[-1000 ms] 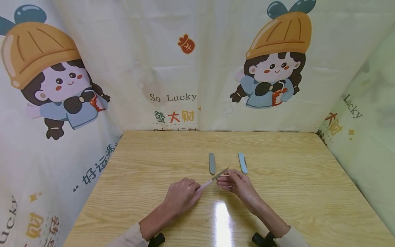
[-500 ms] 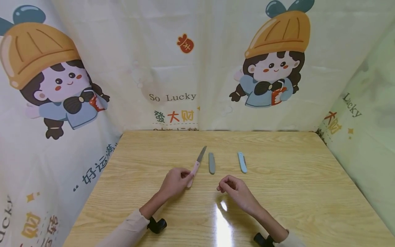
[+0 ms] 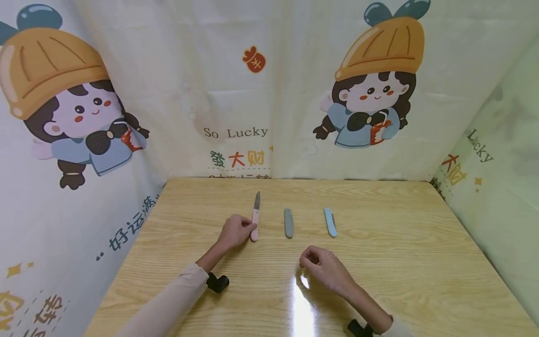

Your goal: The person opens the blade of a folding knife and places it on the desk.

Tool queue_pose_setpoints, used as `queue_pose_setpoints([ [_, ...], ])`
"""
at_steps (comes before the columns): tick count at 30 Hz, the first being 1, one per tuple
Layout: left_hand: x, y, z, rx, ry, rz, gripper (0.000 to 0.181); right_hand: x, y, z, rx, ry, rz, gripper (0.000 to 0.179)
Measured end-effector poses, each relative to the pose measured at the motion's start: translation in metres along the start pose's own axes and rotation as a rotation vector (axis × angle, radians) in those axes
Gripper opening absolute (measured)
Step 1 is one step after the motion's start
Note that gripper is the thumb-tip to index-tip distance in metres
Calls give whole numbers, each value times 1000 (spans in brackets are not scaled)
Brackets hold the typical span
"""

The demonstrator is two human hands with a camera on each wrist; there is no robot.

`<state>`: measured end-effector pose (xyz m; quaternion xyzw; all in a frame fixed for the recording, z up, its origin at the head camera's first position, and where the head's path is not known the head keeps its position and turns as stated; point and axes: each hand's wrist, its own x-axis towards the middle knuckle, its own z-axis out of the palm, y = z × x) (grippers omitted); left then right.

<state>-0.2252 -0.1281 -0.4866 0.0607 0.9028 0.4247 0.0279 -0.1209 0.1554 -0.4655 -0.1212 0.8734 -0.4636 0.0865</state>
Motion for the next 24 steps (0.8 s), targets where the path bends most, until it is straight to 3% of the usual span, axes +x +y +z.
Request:
queue_pose_setpoints([
  [7,4,-1,2,25,24,-15,20,1,1,1,-4,-47,-25,20],
  [13,4,-4,4,5,32,0,32,1,0,1,9,-89,-44,21],
  [24,8,-6,6,11,66,-9,36,3,0,6,18,-140,-32,20],
])
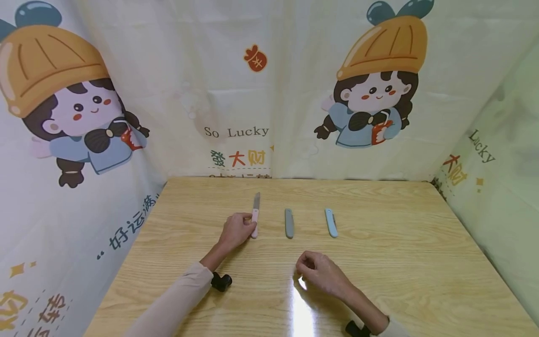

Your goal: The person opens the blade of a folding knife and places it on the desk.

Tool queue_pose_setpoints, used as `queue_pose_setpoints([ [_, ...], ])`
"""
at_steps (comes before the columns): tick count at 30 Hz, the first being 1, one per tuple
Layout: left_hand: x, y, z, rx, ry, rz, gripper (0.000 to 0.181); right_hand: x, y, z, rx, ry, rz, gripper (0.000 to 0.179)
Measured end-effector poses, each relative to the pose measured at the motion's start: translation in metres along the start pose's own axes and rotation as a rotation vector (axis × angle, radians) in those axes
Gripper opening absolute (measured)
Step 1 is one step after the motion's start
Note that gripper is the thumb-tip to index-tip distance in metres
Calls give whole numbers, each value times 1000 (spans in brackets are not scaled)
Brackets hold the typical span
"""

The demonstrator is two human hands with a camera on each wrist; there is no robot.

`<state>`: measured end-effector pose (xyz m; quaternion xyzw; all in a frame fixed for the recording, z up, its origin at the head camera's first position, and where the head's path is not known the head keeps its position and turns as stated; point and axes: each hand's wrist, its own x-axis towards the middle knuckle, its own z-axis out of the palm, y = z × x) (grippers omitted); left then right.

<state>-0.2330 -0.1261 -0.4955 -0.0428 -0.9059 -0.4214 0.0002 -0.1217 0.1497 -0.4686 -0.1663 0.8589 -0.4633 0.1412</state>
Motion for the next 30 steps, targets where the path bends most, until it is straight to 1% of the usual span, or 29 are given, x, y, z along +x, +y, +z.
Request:
queue_pose_setpoints([
  [9,1,1,0,-32,13,-12,36,-2,-1,-2,13,-15,1,21],
  [12,0,1,0,-27,38,2,34,-3,-1,-2,26,-32,-5,22],
  [14,-1,1,1,-13,75,28,32,-4,0,-3,30,-42,-9,23],
  [17,-2,4,3,28,150,83,29,-4,0,-3,39,-54,-15,24],
  [19,-2,6,6,55,186,142,27,-4,1,-4,43,-61,-17,24],
  [21,-1,10,8,92,191,205,25,-4,1,-4,50,-64,-18,24],
  [22,-1,12,10,115,183,245,25,-4,1,-4,56,-67,-17,24],
  [24,2,16,12,140,131,315,27,-3,1,-4,68,-74,-13,23],
  [27,8,25,15,178,-2,401,37,-2,0,-3,76,-79,-2,23],
  [28,10,28,16,187,-55,421,43,-2,0,-3,78,-81,-1,23],
  [30,15,34,19,205,-163,441,59,-1,-1,-3,72,-83,3,22],
])
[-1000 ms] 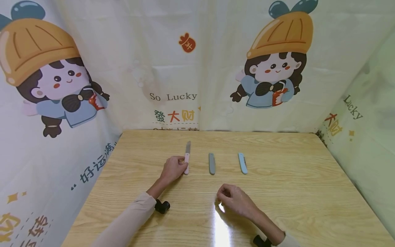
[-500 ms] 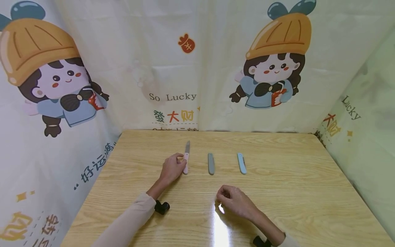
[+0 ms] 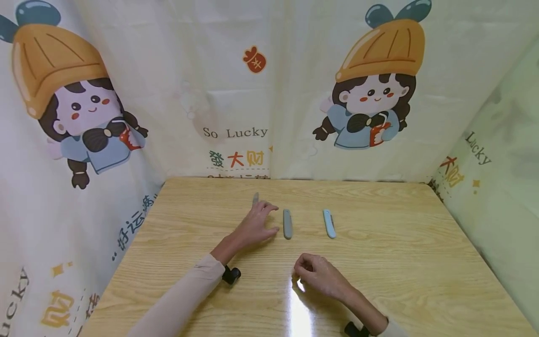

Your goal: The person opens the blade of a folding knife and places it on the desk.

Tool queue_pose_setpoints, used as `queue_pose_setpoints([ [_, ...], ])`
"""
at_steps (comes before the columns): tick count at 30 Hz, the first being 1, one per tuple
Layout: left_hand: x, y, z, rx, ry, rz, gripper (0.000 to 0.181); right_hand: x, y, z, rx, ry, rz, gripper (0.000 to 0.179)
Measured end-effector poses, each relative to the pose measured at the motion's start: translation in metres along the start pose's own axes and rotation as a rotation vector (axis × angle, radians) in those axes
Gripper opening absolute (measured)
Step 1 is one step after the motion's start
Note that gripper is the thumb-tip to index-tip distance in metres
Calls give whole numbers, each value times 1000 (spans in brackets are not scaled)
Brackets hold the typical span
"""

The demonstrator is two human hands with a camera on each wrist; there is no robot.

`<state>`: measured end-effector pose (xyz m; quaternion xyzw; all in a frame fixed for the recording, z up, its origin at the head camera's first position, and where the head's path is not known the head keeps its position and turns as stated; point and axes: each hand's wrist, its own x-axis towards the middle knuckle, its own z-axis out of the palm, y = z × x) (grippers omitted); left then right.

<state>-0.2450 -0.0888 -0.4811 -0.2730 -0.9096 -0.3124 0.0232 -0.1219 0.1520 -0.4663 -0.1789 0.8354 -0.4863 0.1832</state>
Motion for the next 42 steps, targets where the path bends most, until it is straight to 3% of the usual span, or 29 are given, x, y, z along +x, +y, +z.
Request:
queue_pose_setpoints([
  [6,21,8,9,54,-247,6,102,1,1,-1,-2,-19,-9,23],
  [11,28,13,17,78,-321,-29,110,1,4,-2,7,-33,-15,23],
  [15,28,14,21,79,-318,-58,107,1,4,-1,8,-34,-21,22],
  [21,25,14,26,78,-292,-45,101,2,5,0,12,-23,-23,23],
  [26,21,14,27,-12,-241,-47,103,4,4,0,-38,62,-17,20],
  [30,13,27,22,-121,-193,-33,102,4,4,-2,-100,205,-3,14],
  [34,3,43,17,-141,-190,1,103,8,6,-3,-90,322,41,10],
  [38,-7,53,14,-137,-205,33,107,11,8,-3,-52,356,59,11],
  [42,-16,63,11,-139,-211,53,109,10,8,-4,-4,338,47,18],
])
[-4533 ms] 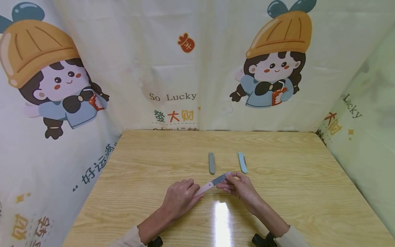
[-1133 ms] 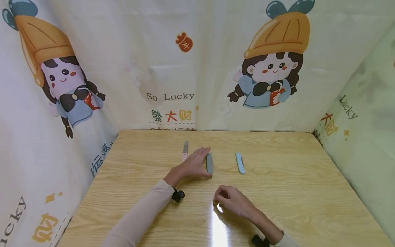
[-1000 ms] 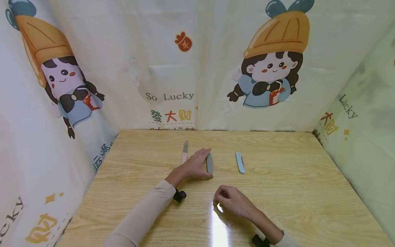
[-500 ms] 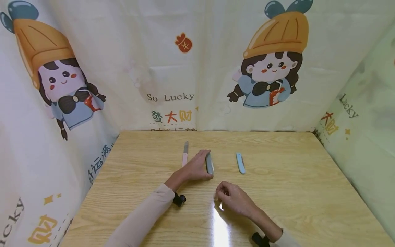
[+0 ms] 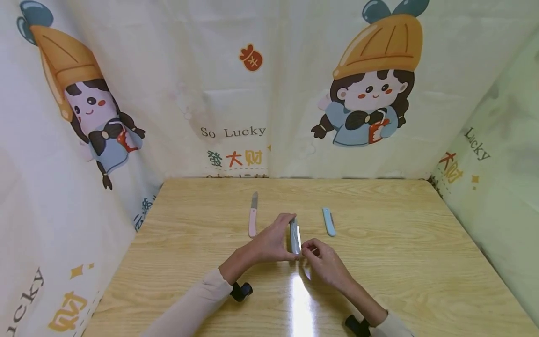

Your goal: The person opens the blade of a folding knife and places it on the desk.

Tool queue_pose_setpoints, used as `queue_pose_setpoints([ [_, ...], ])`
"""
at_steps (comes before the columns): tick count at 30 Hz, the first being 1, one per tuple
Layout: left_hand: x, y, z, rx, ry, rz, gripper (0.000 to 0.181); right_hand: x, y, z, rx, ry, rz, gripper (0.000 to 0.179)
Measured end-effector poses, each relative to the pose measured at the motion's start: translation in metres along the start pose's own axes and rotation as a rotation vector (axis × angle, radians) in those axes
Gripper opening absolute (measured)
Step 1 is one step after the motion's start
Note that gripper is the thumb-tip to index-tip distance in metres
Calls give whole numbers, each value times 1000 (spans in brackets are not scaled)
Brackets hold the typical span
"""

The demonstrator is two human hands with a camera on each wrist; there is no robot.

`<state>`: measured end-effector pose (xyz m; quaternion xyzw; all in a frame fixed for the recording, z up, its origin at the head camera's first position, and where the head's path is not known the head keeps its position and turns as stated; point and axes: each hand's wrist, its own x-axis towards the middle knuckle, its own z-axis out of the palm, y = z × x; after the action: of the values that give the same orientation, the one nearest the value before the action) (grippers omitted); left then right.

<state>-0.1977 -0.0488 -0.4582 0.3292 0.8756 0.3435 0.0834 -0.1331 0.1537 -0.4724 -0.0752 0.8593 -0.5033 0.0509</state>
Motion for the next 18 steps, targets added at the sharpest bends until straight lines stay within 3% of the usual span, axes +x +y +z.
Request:
queue_pose_setpoints([
  [9,-25,12,6,37,6,63,109,-1,-1,-6,110,-208,-65,24],
  [13,-35,15,9,20,23,101,110,-3,0,-7,189,-293,-29,22],
  [16,-40,13,13,-62,17,83,112,-4,1,-7,226,-320,0,20],
  [18,-42,11,15,-211,10,19,109,-5,1,-7,231,-314,4,19],
])
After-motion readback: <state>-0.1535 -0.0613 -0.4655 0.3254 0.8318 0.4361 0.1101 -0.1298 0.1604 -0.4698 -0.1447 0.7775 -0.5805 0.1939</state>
